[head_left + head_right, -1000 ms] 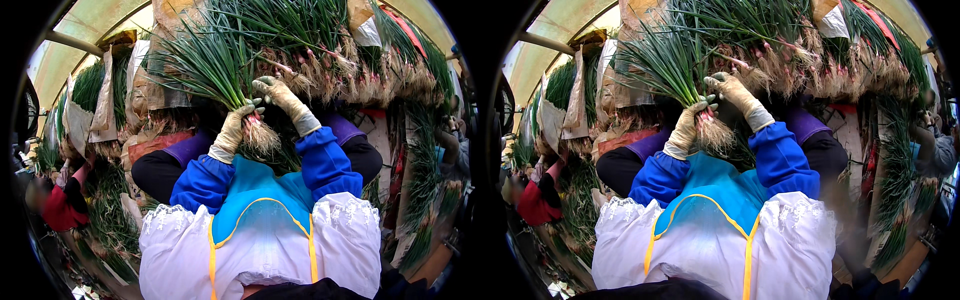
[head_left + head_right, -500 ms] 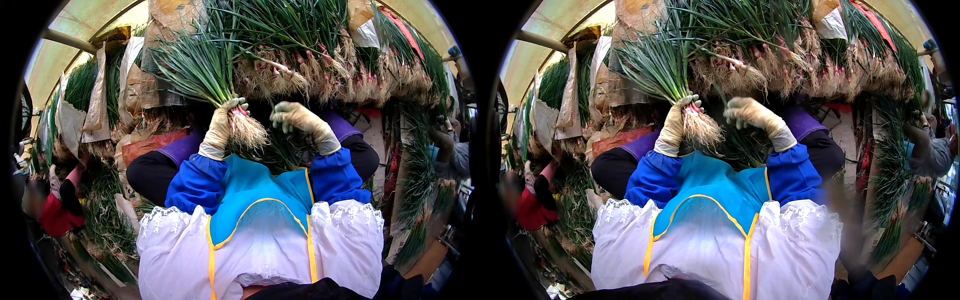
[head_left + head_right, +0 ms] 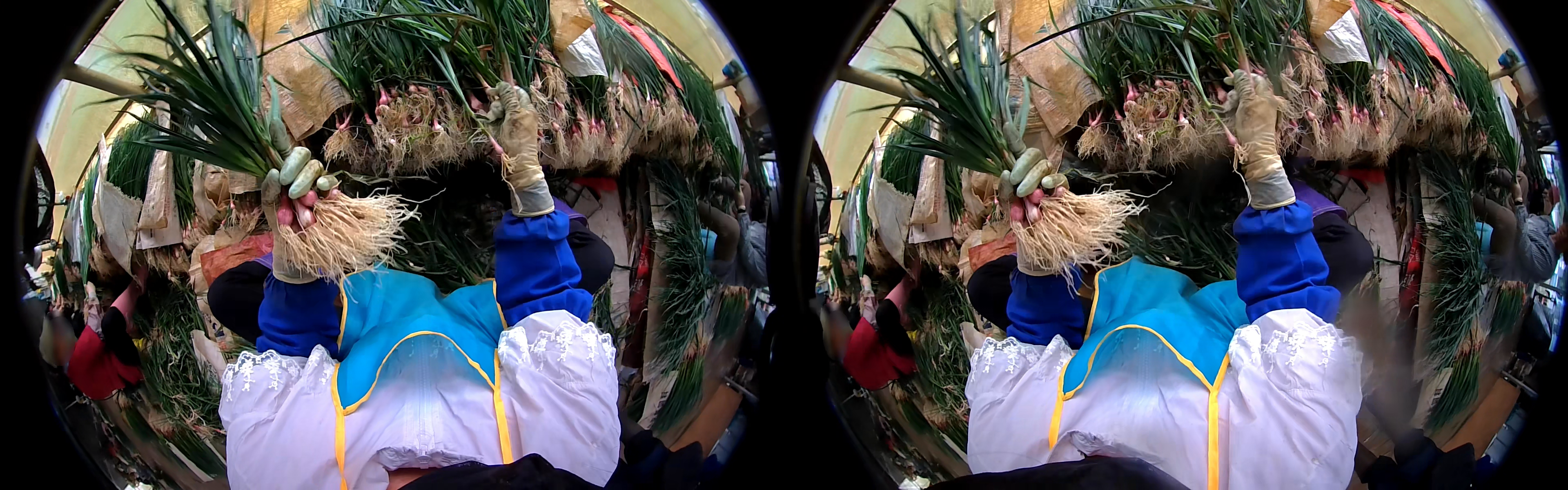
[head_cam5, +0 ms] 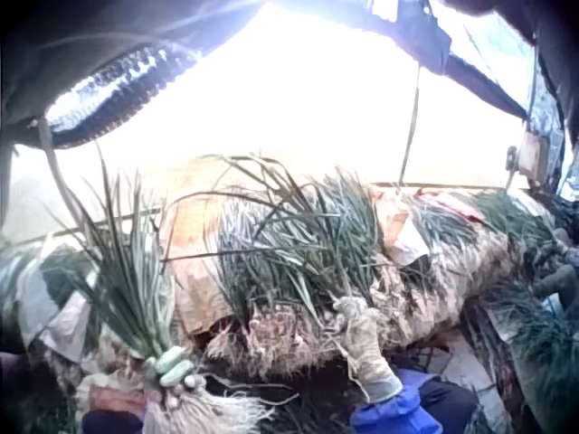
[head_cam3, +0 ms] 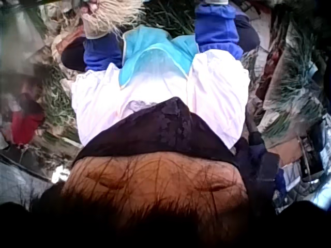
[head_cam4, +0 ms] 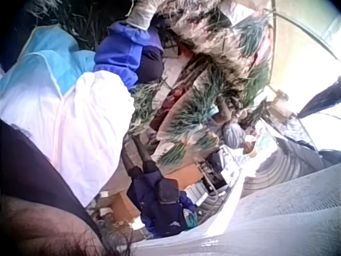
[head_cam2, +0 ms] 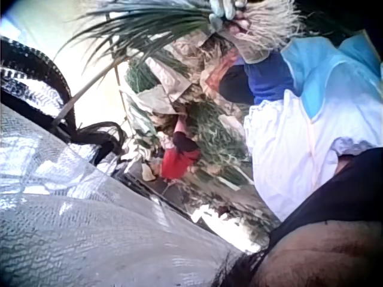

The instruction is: The person sits on the ground and repeatedly picks up bunches of green onions, trims the roots and lower stems by hand, and places the cleaned bunches into a pile. The task is performed continuously with other workers visible in the background.

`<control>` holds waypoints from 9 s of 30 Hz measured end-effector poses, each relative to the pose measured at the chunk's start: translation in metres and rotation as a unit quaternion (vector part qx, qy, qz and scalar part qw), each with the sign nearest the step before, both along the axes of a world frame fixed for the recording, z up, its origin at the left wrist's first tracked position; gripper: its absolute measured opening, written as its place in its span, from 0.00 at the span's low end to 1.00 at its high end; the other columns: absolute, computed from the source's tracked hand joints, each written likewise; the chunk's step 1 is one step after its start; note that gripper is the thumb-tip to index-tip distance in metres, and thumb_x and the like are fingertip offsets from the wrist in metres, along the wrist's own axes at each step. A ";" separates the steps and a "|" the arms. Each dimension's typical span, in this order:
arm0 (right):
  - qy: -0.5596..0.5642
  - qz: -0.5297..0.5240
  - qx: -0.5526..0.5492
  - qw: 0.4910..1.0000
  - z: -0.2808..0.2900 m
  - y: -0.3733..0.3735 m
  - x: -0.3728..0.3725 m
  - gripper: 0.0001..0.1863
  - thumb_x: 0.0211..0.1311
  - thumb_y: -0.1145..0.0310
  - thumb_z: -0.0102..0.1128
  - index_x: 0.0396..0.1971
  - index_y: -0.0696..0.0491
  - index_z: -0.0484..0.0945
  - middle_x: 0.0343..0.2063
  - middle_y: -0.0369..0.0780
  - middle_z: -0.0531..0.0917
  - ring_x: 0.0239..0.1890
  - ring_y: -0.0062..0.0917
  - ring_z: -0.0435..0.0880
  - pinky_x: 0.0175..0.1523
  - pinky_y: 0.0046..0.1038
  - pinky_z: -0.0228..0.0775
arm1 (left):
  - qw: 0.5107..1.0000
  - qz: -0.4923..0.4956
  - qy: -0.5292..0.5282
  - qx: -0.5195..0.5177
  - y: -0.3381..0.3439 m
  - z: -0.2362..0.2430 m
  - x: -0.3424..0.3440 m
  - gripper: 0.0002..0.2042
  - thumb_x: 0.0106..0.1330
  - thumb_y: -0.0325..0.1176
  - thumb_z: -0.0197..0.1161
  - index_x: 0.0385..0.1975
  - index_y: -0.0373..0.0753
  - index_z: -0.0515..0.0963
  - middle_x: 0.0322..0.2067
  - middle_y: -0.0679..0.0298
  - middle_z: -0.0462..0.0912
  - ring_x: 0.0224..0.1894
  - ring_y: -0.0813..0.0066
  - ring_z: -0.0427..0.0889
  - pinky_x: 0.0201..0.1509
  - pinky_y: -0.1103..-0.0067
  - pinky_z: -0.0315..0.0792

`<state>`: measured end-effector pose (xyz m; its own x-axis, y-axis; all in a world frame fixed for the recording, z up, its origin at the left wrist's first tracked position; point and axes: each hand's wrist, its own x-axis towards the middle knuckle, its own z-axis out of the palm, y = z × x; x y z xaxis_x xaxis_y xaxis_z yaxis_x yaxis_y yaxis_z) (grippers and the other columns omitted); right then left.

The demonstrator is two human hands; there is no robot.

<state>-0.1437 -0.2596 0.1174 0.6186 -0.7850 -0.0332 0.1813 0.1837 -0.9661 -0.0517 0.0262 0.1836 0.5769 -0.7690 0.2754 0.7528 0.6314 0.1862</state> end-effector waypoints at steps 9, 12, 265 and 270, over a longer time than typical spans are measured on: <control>0.149 0.140 0.062 0.977 -0.034 0.034 -0.034 0.21 0.65 0.55 0.40 0.26 0.57 0.75 0.10 0.29 0.65 0.11 0.13 0.60 0.17 0.16 0.53 | 0.955 -0.092 0.082 0.270 -0.034 -0.080 0.015 0.09 0.58 0.27 0.56 0.38 0.37 0.72 0.33 0.61 0.78 0.31 0.71 0.78 0.40 0.71 0.75; 0.140 0.135 0.074 0.978 -0.033 0.042 -0.037 0.22 0.65 0.54 0.41 0.26 0.59 0.74 0.10 0.30 0.65 0.11 0.14 0.61 0.17 0.17 0.54 | 0.925 -0.103 0.038 0.363 -0.045 -0.095 -0.006 0.08 0.58 0.27 0.55 0.37 0.36 0.73 0.41 0.55 0.77 0.33 0.67 0.79 0.40 0.70 0.75; 0.300 0.333 -0.465 0.764 -0.021 0.036 0.002 0.19 0.54 0.53 0.47 0.29 0.54 0.77 0.28 0.47 0.79 0.33 0.41 0.77 0.40 0.37 0.68 | 0.875 -0.166 -0.185 0.414 -0.074 -0.108 -0.018 0.09 0.54 0.28 0.56 0.33 0.31 0.74 0.19 0.59 0.77 0.19 0.74 0.75 0.27 0.80 0.71; 0.279 0.076 -0.646 0.707 -0.018 0.053 -0.010 0.09 0.51 0.63 0.51 0.19 0.52 0.73 0.16 0.43 0.77 0.19 0.38 0.78 0.23 0.36 0.70 | 0.877 -0.178 -0.167 0.415 -0.071 -0.095 -0.021 0.08 0.56 0.32 0.56 0.29 0.34 0.75 0.24 0.61 0.78 0.26 0.72 0.77 0.36 0.79 0.72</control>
